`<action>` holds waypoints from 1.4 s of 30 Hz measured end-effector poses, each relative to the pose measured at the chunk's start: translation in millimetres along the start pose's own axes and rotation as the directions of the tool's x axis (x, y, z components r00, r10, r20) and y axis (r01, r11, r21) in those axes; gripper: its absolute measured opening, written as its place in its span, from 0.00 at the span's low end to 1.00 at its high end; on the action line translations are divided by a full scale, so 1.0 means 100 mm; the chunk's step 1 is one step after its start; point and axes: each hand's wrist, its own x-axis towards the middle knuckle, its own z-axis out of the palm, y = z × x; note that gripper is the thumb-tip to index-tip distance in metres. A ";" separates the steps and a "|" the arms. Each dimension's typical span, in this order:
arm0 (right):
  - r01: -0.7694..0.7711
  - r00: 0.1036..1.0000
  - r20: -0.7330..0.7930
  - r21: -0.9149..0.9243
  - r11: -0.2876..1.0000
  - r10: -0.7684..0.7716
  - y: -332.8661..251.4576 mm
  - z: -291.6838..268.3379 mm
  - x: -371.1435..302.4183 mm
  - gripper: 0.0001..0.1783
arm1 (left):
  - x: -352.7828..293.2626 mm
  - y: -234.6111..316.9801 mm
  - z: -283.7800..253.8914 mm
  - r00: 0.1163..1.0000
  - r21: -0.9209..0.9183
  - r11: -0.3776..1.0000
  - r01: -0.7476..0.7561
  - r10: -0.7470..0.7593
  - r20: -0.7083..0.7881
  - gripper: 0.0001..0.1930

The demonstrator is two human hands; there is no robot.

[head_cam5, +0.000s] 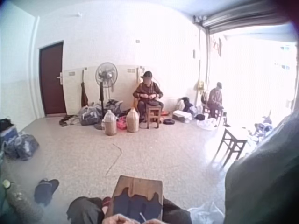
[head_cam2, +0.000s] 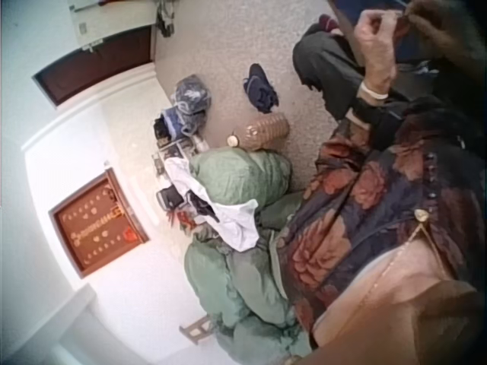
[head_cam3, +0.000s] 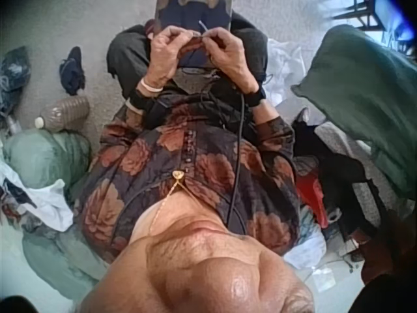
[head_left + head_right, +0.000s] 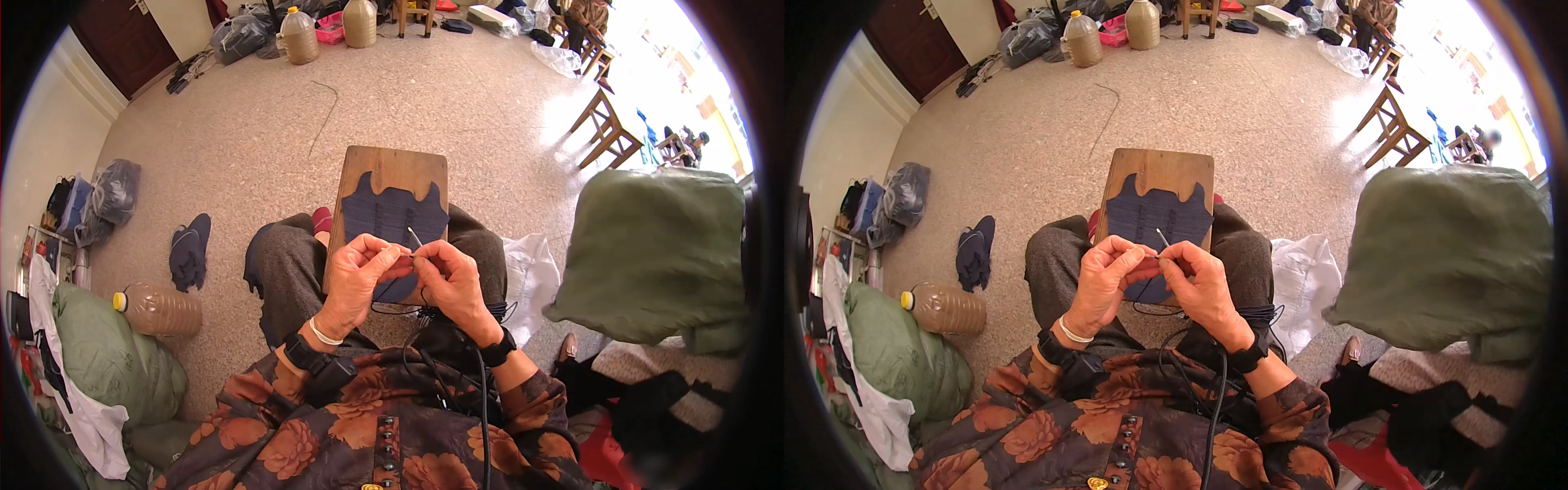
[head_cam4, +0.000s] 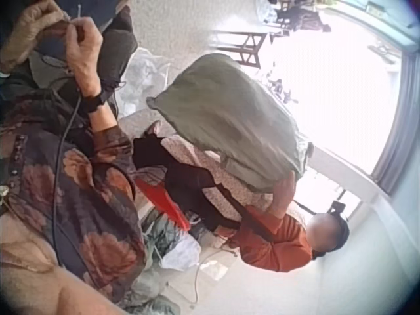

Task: Manual threading and assembly of fabric shoe upper components using a needle.

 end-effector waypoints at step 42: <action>-0.051 0.996 0.074 0.069 0.996 0.046 0.15 0.02 0.05 0.05 | 0.05 -0.04 -0.13 0.999 0.060 0.998 0.029 -0.031 0.035 0.04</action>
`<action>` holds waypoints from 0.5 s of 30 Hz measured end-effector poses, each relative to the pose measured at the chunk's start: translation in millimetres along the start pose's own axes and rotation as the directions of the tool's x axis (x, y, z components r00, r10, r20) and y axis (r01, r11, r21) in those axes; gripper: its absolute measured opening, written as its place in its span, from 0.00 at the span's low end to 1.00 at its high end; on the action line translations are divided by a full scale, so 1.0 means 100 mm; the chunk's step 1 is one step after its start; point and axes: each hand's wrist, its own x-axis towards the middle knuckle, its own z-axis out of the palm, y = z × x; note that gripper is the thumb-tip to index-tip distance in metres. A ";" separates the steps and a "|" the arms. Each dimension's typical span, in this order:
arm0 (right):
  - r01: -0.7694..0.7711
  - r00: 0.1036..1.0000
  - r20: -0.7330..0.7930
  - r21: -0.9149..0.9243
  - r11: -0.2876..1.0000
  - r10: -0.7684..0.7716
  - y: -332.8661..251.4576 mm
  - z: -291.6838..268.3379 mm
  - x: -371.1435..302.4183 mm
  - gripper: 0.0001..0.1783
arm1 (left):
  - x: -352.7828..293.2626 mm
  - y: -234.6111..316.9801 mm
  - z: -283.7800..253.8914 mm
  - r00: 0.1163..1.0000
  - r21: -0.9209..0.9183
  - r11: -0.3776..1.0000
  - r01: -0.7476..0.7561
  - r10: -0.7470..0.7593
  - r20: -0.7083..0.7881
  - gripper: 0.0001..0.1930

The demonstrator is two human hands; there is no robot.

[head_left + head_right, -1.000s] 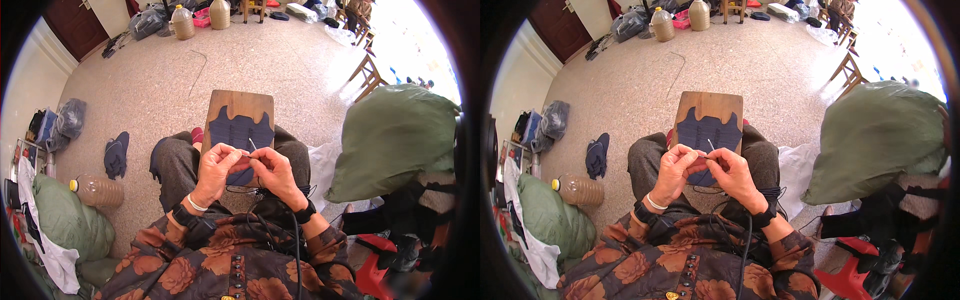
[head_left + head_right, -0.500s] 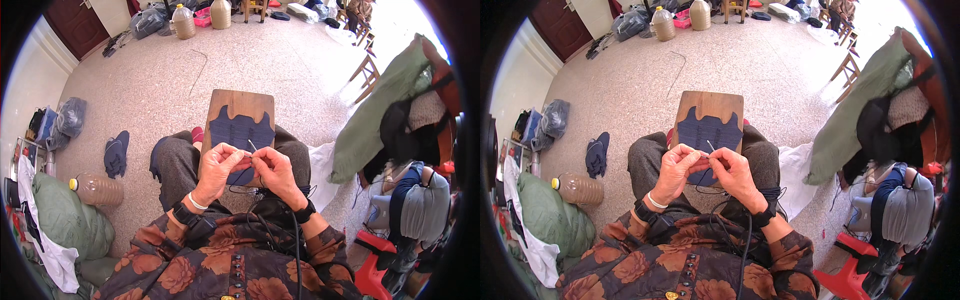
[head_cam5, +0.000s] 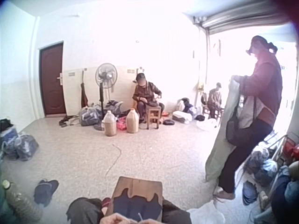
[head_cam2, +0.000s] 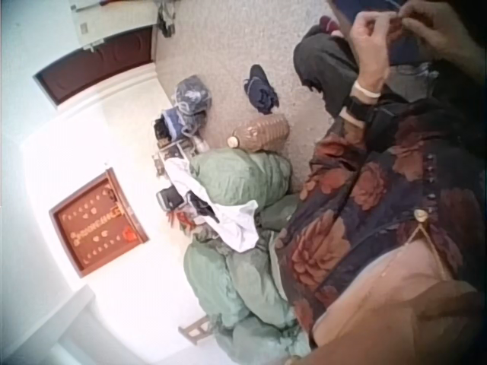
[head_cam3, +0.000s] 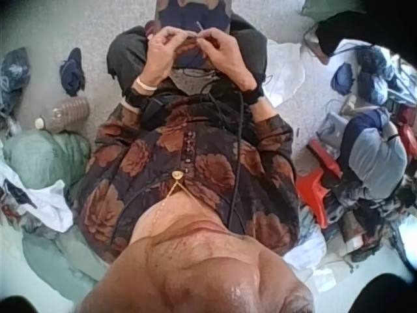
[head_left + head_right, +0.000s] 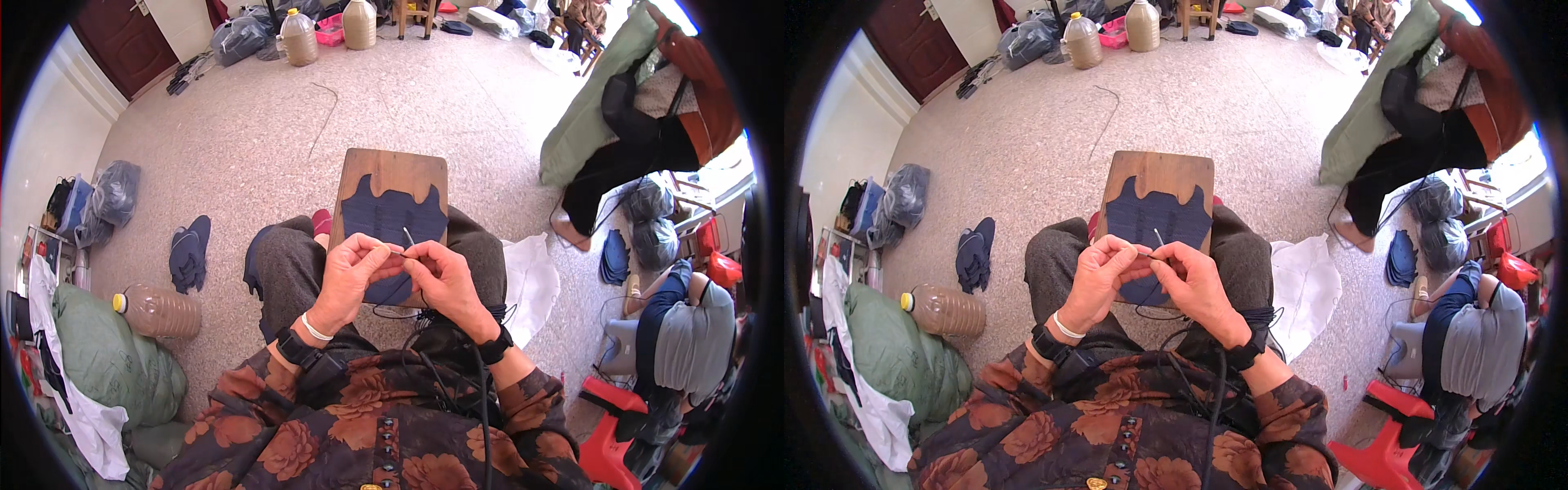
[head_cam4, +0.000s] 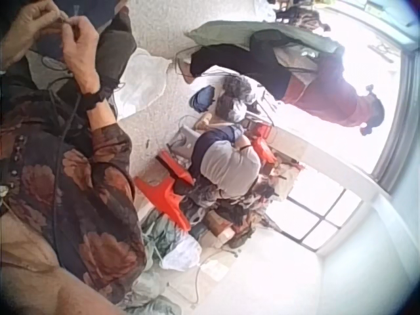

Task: Manual threading and assembly of fabric shoe upper components using a needle.

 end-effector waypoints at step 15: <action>-0.029 1.000 -0.007 -0.009 1.000 0.029 0.03 -0.01 0.01 0.05 | -0.02 -0.05 -0.01 1.000 0.028 1.000 0.000 0.000 0.007 0.04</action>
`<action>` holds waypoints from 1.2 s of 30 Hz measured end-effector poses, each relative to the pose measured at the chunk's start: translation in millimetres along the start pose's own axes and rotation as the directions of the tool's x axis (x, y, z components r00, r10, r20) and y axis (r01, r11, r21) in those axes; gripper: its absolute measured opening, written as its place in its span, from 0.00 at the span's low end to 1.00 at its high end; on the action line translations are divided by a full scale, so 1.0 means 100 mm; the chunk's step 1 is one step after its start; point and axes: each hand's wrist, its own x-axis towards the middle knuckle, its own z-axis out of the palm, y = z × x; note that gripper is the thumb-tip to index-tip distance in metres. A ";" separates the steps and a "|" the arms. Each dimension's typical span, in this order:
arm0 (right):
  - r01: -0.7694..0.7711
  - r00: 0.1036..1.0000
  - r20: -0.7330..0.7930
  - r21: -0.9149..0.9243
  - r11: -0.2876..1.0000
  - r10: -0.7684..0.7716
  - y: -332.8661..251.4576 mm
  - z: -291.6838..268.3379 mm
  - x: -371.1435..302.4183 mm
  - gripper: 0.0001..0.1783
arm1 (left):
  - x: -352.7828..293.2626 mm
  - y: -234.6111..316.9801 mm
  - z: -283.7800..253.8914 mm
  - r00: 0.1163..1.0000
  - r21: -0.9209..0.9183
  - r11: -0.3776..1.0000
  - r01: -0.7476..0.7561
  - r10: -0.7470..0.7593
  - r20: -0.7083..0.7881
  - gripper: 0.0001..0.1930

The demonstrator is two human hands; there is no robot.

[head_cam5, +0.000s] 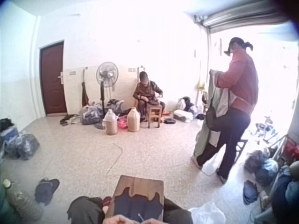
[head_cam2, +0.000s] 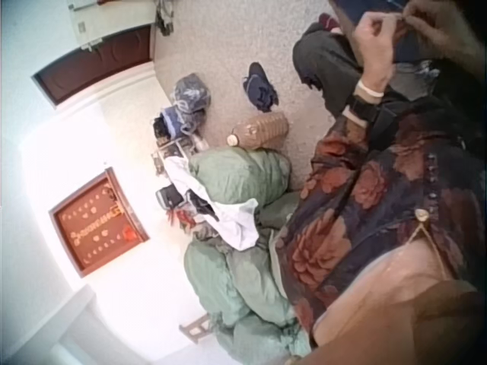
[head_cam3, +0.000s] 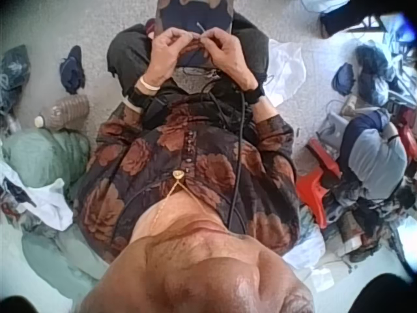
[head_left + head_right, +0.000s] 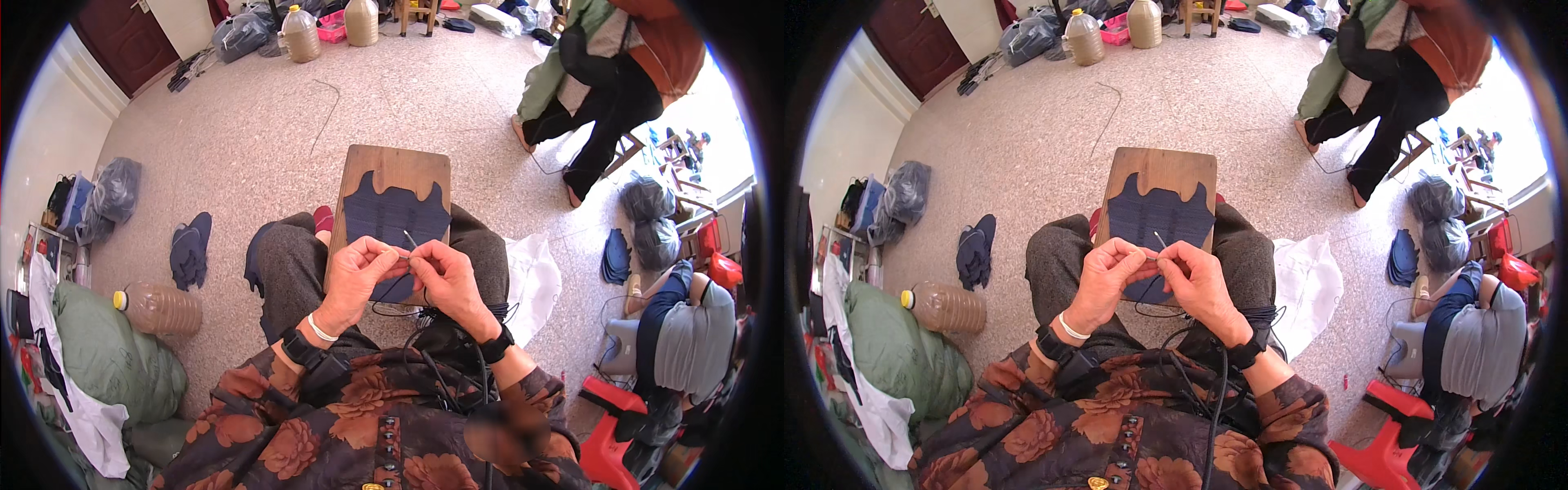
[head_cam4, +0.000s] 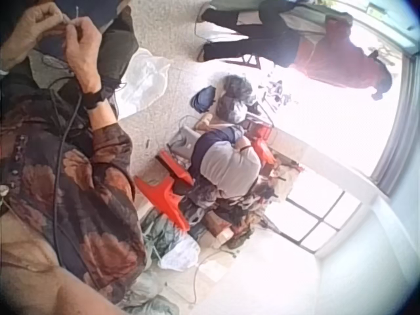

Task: Manual threading and assembly of fabric shoe upper components using a needle.

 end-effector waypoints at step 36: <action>-0.019 0.991 -0.116 -0.626 0.779 -0.070 0.88 -0.34 0.39 0.05 | 0.73 -0.48 -0.49 0.883 0.845 0.357 -0.399 0.398 0.249 0.03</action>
